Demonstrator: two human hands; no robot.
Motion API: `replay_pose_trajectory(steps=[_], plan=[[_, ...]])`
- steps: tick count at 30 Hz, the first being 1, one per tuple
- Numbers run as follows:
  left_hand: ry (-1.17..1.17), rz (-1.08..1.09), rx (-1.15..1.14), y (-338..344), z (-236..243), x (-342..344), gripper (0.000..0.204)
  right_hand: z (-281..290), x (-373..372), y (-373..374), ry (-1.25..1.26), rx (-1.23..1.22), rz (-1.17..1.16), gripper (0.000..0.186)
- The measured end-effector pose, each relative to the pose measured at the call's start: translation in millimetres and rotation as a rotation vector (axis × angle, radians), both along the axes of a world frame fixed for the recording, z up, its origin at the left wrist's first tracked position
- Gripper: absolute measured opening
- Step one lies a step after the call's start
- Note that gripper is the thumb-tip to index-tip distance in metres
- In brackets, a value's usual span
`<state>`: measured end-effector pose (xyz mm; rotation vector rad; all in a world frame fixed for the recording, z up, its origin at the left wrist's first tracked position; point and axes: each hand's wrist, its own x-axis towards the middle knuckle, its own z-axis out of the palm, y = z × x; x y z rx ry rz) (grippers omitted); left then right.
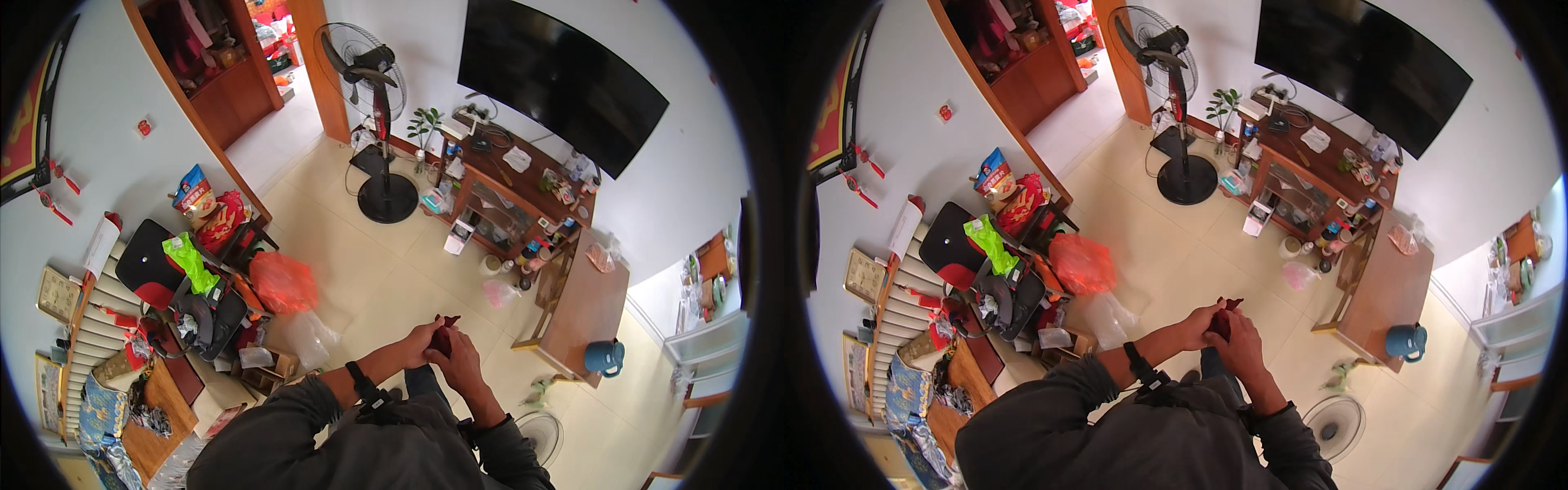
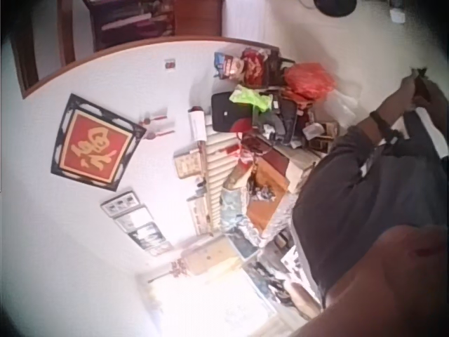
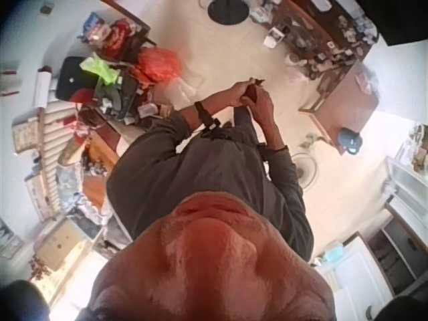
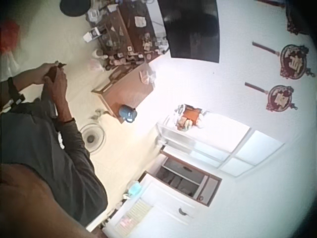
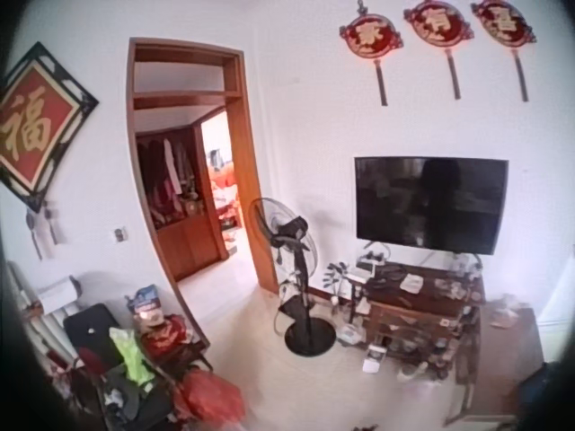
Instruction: The person removes the front grille of a standing fan, then uses a screwdriver to loosen the central hub nut and remove the fan blades. The person wipes the fan blades and hub with a cloth. The person reattaches the fan blades and tightens the hub nut with the screwdriver.
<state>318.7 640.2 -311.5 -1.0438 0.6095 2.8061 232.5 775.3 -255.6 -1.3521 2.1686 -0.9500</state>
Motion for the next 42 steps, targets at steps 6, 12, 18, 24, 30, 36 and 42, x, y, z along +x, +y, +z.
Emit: replay_pose_trajectory(steps=[6, 12, 18, 24, 30, 36, 42], plan=[[0.003, 0.031, -0.044, -99.4, 17.9, 5.1, 0.043, -12.7, -32.0, -113.7, -0.109, -0.108, 0.098, 0.046], [0.036, 0.118, -0.179, -217.2, 39.0, -15.1, 0.047, -0.5, -74.0, -245.2, -0.173, -0.128, 0.206, 0.046], [0.101, 0.282, -0.279, -301.4, 55.3, -15.5, 0.047, 19.2, -92.2, -357.3, -0.199, -0.123, 0.322, 0.046], [0.111, 0.255, -0.403, -384.3, 72.8, -5.5, 0.053, 0.3, -110.9, -464.9, -0.364, -0.102, 0.078, 0.043], [0.146, 0.126, -0.514, -533.7, 64.8, -2.4, 0.049, -6.5, -163.0, -569.8, -0.831, -0.122, -0.089, 0.040], [0.094, 0.225, -0.583, -706.5, 84.7, 21.1, 0.039, 6.5, -144.5, -659.5, -0.966, -0.091, -0.225, 0.038], [0.058, 0.258, -0.660, -842.0, 106.3, 27.2, 0.033, 24.5, -102.5, -747.4, -0.972, -0.103, -0.136, 0.049]])
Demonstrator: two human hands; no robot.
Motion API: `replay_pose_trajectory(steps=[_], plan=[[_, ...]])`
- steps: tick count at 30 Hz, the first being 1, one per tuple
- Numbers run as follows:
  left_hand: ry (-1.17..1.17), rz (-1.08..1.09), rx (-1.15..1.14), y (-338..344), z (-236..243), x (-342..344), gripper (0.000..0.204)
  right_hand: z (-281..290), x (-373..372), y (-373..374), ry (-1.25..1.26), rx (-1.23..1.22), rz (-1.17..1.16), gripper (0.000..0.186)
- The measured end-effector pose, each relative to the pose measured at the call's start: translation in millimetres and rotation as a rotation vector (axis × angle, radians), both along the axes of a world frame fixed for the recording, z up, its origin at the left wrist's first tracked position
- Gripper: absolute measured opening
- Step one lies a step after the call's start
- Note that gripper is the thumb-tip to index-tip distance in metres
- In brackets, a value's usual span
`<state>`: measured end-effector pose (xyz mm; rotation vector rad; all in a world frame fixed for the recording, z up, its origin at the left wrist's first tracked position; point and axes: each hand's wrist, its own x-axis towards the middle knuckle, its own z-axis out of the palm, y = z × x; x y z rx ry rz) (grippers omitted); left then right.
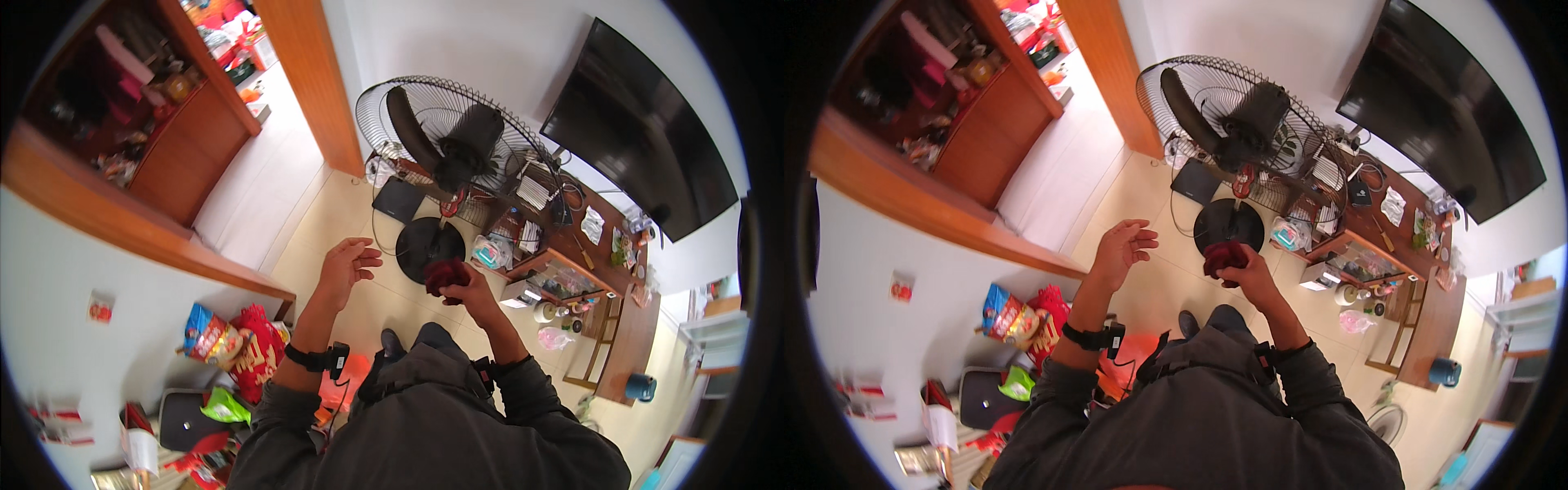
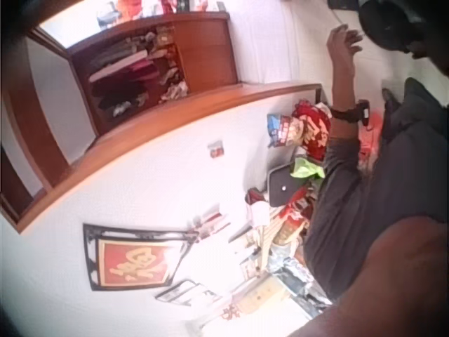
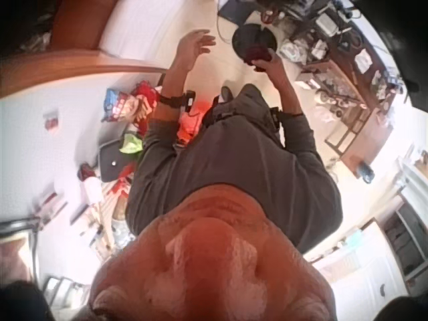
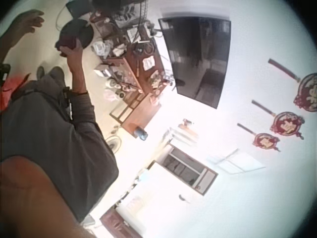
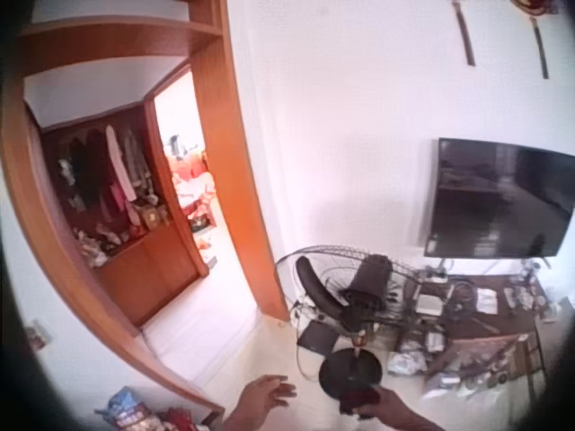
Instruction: The person removes the front grille of a standing fan, then uses a screwdriver to loosen the central hub nut and remove the fan blades. The person wipes the fan blades and hub with a cloth. The person reattaches the fan blades and tightens the hub nut with the screwdriver.
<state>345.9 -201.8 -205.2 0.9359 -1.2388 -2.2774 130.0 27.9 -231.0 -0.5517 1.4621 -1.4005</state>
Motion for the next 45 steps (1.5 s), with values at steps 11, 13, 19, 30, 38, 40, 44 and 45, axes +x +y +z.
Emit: replay_pose_trajectory(steps=[11, 13, 19, 30, 38, 40, 44, 45], plan=[[0.074, 0.039, -0.372, -184.7, 43.9, -82.0, 0.029, 20.1, -9.8, -146.6, -0.003, -0.034, -0.039, 0.051], [0.108, 0.030, -0.433, -220.5, 53.2, -94.2, 0.030, 8.8, -10.4, -181.9, -0.061, -0.033, -0.083, 0.050], [0.153, -0.326, -0.586, -309.8, 66.7, -131.4, 0.048, -4.1, -21.6, -268.5, -0.112, 0.032, -0.105, 0.044], [0.288, -1.221, -0.382, -401.4, 39.2, -248.3, 0.096, -14.2, -31.2, -321.1, -0.238, 0.075, -0.507, 0.044], [0.294, -1.797, -0.317, -414.4, 40.6, -312.4, 0.132, 16.8, 16.6, -391.2, -0.191, -0.079, -1.255, 0.040], [0.293, -1.888, -0.382, -409.2, 37.3, -318.0, 0.136, 21.9, 26.4, -408.4, -0.169, -0.134, -1.394, 0.043], [0.259, -1.985, -0.410, -393.0, 21.7, -319.5, 0.148, 15.5, 47.6, -443.1, -0.115, -0.365, -1.680, 0.059], [0.273, -1.996, -0.411, -388.9, 18.4, -319.7, 0.149, 11.0, 50.3, -448.0, -0.143, -0.295, -1.713, 0.060]])
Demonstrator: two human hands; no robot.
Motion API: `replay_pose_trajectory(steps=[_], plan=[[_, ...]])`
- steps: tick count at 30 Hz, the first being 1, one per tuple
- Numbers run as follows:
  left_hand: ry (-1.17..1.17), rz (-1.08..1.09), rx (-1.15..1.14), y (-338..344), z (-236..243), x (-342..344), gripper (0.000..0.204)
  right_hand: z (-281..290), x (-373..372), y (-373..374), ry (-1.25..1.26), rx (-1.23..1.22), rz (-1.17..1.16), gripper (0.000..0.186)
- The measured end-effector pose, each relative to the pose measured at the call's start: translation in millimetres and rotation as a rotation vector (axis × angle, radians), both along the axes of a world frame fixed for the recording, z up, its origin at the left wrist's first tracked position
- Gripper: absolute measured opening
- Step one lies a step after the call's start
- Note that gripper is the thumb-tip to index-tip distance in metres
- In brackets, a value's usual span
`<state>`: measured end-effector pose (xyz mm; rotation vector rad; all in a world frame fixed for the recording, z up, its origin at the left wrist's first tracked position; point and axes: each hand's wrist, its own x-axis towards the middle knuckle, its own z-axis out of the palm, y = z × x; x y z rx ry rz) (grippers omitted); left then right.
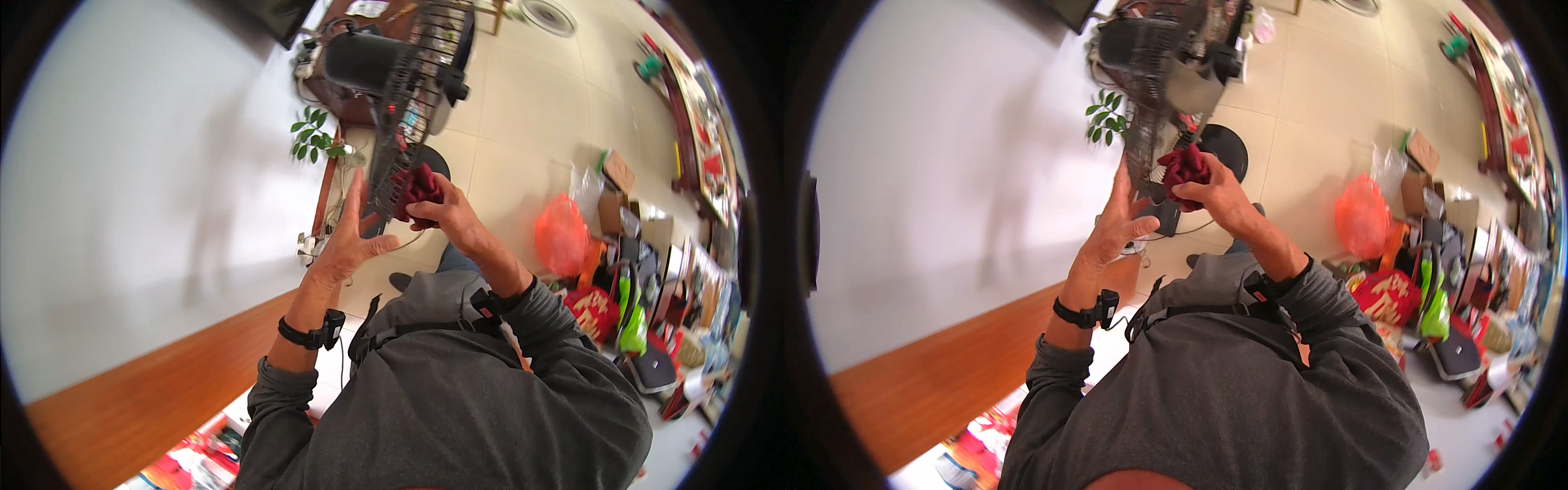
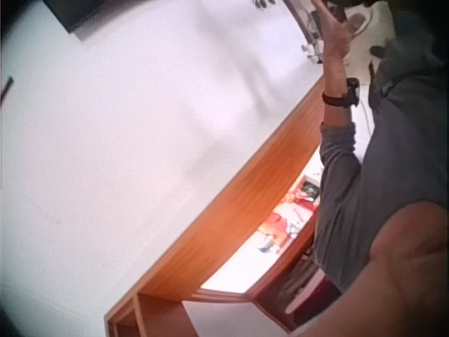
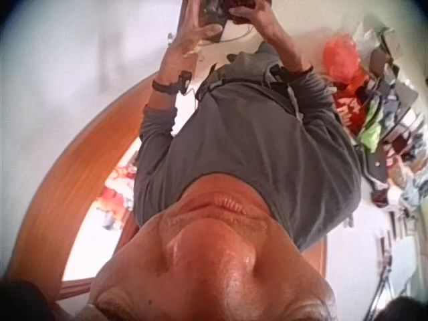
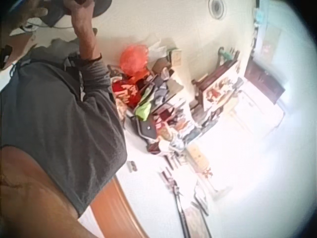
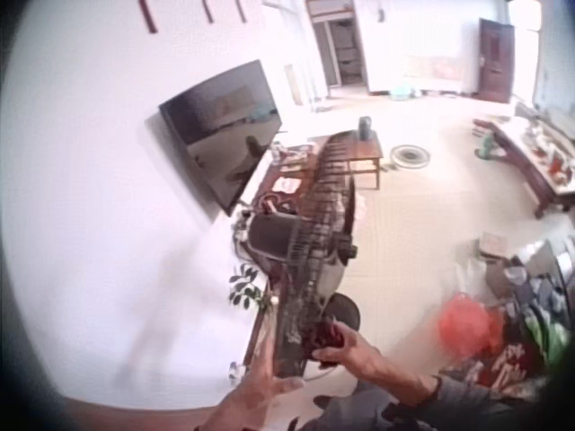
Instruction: The person removes the front grille of a standing fan, then uses a screwdriver to loosen the central hub nut and remove the fan blades. The person wipes the fan blades and hub with a cloth. The person reattaches the fan blades and tightens the hub nut with the screwdriver.
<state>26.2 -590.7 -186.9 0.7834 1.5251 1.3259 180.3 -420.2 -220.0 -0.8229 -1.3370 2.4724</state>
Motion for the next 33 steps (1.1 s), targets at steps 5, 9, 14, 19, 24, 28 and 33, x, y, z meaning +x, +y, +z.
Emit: replay_pose_trajectory(steps=[5, 9, 14, 19, 24, 28, 33], plan=[[-0.007, -0.052, 0.140, 20.5, -6.9, 0.3, 0.131, -23.0, 3.5, -15.1, -0.049, 0.042, -0.074, 0.061], [-0.083, -0.045, 0.075, 27.1, -0.1, 3.1, 0.120, -20.0, -16.8, -12.0, 0.051, -0.006, -0.223, 0.060], [0.064, -0.067, 0.069, 32.5, -0.7, 7.7, 0.114, -4.9, -65.9, -14.0, 0.215, 0.132, -0.450, 0.051], [0.170, -0.114, 0.100, 30.3, -7.3, 5.4, 0.109, -25.2, -70.0, -23.3, 0.079, 0.451, -0.400, 0.037], [0.042, -0.065, 0.111, 21.8, -10.9, 6.7, 0.106, -50.8, -39.6, -32.0, 0.022, 0.732, -0.227, 0.030], [0.114, -0.064, 0.101, 22.3, -12.2, 8.5, 0.111, -54.0, -27.2, -26.0, -0.180, 0.767, -0.085, 0.033], [0.121, -0.007, 0.148, 23.6, -12.1, 11.1, 0.113, -32.8, -46.6, -13.1, 0.196, -0.152, -0.363, 0.036]])
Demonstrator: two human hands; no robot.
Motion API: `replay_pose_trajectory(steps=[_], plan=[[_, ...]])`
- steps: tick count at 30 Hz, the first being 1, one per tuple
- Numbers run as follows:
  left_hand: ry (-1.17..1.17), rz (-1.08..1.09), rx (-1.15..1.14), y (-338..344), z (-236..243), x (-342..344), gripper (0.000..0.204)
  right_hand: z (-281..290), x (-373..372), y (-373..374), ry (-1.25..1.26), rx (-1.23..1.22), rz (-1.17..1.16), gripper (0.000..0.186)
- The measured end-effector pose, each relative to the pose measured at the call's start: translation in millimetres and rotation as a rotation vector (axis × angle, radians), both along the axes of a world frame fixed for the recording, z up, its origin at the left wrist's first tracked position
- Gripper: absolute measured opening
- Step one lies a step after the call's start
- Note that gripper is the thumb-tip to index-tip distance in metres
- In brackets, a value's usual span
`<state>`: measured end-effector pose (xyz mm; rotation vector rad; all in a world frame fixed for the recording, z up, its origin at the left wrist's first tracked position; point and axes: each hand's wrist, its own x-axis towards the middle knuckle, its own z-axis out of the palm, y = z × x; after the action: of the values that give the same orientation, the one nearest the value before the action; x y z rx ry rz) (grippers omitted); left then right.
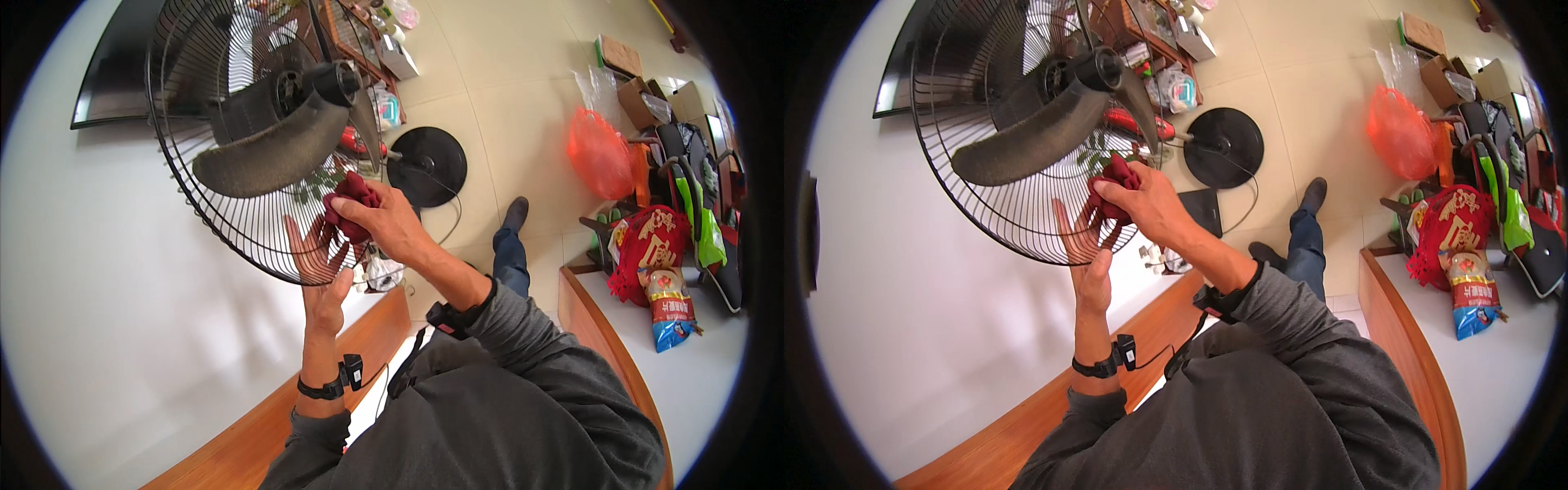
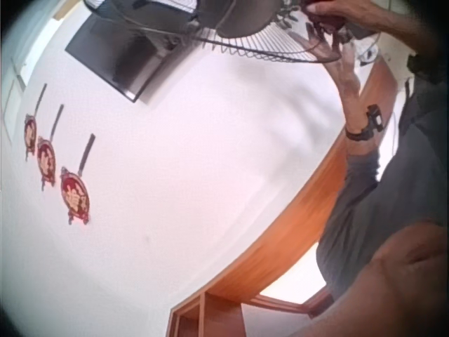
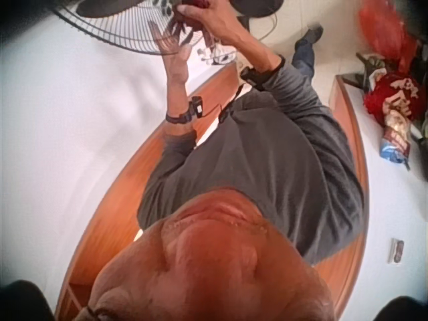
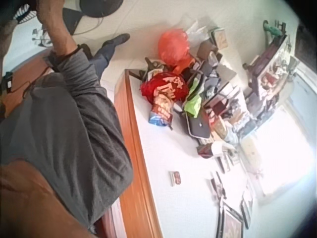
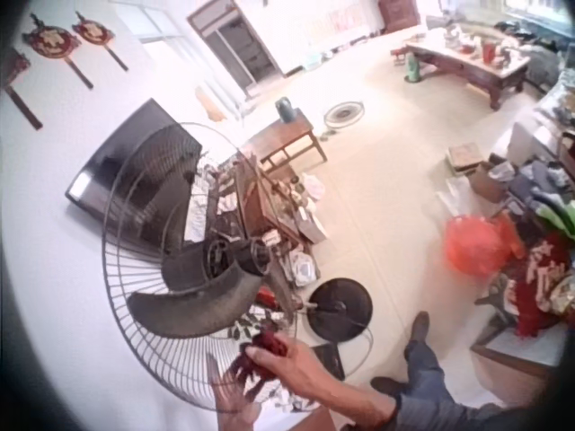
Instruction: The person removes the front grille of a standing fan, then uses a screwdriver to loosen the central hub nut and remove the fan blades. The person wipes the fan blades and hub with a cloth. The person reattaches the fan blades and tightens the hub nut with the screwdriver.
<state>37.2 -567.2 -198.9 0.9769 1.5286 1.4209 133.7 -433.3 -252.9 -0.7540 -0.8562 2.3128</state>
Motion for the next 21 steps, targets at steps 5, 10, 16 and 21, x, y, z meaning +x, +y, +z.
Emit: replay_pose_trajectory(steps=[5, 10, 16, 21], plan=[[0.022, -0.016, -0.020, -1.2, -0.1, 0.7, 0.105, 25.8, -27.3, 1.4, 0.058, 0.270, -0.022, 0.050], [0.017, 0.008, -0.103, -3.6, 1.1, -1.5, 0.106, 16.0, 2.7, -3.4, -0.093, 0.668, 0.206, 0.045], [-0.039, 0.026, -0.043, -6.5, -5.9, -2.6, 0.115, -2.2, 24.9, 10.4, -0.192, 0.442, 0.424, 0.046], [0.002, 0.010, -0.324, -52.0, -17.0, -7.3, 0.113, -5.8, 61.6, 20.5, -0.151, 0.196, 0.178, 0.047]])
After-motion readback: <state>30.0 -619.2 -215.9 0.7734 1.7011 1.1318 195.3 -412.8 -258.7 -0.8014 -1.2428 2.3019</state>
